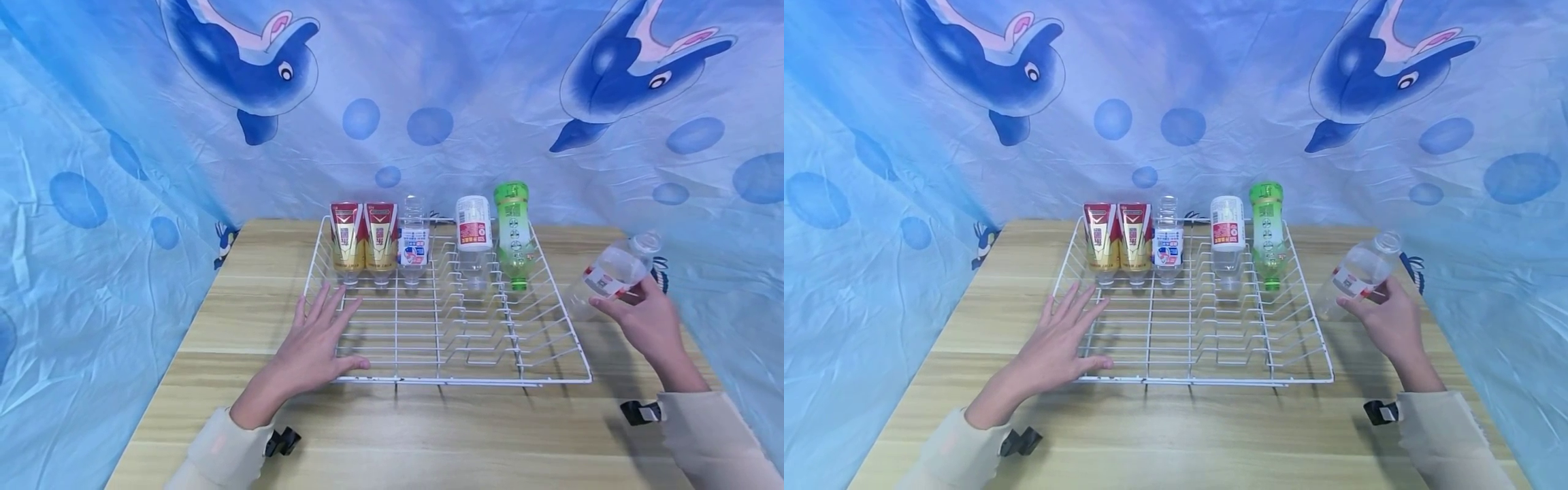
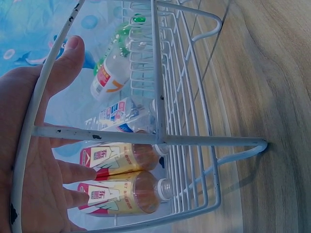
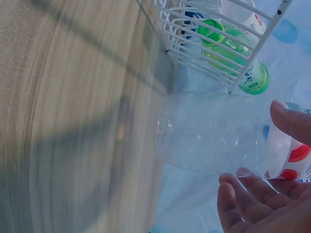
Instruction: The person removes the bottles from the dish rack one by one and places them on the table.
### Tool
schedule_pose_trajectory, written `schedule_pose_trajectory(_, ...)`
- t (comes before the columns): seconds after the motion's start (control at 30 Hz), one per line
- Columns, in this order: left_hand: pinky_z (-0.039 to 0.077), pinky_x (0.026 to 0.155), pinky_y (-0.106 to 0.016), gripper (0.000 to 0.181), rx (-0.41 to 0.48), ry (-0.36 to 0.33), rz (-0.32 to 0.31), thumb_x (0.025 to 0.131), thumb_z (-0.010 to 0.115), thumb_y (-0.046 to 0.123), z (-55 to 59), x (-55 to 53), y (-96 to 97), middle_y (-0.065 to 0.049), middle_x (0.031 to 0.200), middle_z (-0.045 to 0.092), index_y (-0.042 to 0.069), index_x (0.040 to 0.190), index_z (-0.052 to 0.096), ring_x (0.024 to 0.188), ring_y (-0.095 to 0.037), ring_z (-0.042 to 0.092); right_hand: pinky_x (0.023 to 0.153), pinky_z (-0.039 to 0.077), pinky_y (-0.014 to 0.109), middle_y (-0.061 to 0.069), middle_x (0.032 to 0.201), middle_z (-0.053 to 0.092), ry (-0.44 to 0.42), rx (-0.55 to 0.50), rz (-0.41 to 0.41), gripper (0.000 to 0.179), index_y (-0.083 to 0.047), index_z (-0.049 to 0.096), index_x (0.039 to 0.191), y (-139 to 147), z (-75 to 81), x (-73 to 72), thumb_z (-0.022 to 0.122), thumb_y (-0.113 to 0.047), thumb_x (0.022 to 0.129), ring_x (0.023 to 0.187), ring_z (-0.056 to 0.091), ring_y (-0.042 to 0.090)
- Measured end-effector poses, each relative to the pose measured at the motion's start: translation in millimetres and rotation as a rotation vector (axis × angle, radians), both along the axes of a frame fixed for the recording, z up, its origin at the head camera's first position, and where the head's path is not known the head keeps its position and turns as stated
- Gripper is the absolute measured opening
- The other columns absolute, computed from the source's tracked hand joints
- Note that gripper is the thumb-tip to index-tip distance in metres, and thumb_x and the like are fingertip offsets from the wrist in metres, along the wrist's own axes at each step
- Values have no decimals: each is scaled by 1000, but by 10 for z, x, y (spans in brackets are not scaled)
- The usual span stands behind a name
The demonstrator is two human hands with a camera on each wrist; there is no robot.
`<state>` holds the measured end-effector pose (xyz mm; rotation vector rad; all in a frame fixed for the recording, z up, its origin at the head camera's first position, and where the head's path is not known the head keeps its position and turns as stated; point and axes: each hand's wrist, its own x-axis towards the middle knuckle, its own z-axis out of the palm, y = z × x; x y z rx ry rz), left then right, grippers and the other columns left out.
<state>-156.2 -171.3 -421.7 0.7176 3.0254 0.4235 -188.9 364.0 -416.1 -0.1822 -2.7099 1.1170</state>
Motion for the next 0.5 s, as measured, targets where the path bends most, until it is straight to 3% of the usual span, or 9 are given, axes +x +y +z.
schedule_pose_trajectory(0.13, -2, 116, -71, 103, 2, 2, -1, 81, 68, 72, 9, -2, 9, -16, 168, 9, 15, 159, 32, 153, -36, -6, 66, 46, 5, 30, 132, 57, 11, -8, 10, 74, 0, 42, 145, 8, -41, -16, 81, -27, 88, 104, 62, 21)
schedule_pose_trajectory(0.23, -1, 116, -71, 103, -3, 1, 2, 81, 68, 72, 10, -1, 12, -16, 168, 10, 16, 159, 32, 153, -36, -6, 66, 47, 5, 31, 134, 55, 6, -15, 17, 75, 1, 41, 146, 11, -65, -21, 81, -25, 88, 114, 58, 48)
schedule_pose_trajectory(0.33, 0, 116, -71, 103, -7, 0, 3, 80, 68, 72, 9, -1, 11, -16, 168, 10, 16, 159, 32, 153, -36, -6, 65, 45, 4, 34, 135, 55, -7, -21, 14, 74, 4, 42, 145, 12, -82, -20, 80, -25, 89, 118, 54, 55)
schedule_pose_trajectory(0.5, -1, 116, -71, 103, -9, 3, 3, 81, 67, 72, 18, -2, 10, -16, 168, 10, 16, 159, 32, 153, -37, -5, 63, 45, 4, 36, 134, 54, -34, -27, 9, 73, 6, 42, 144, 2, -111, -20, 79, -26, 90, 118, 53, 55)
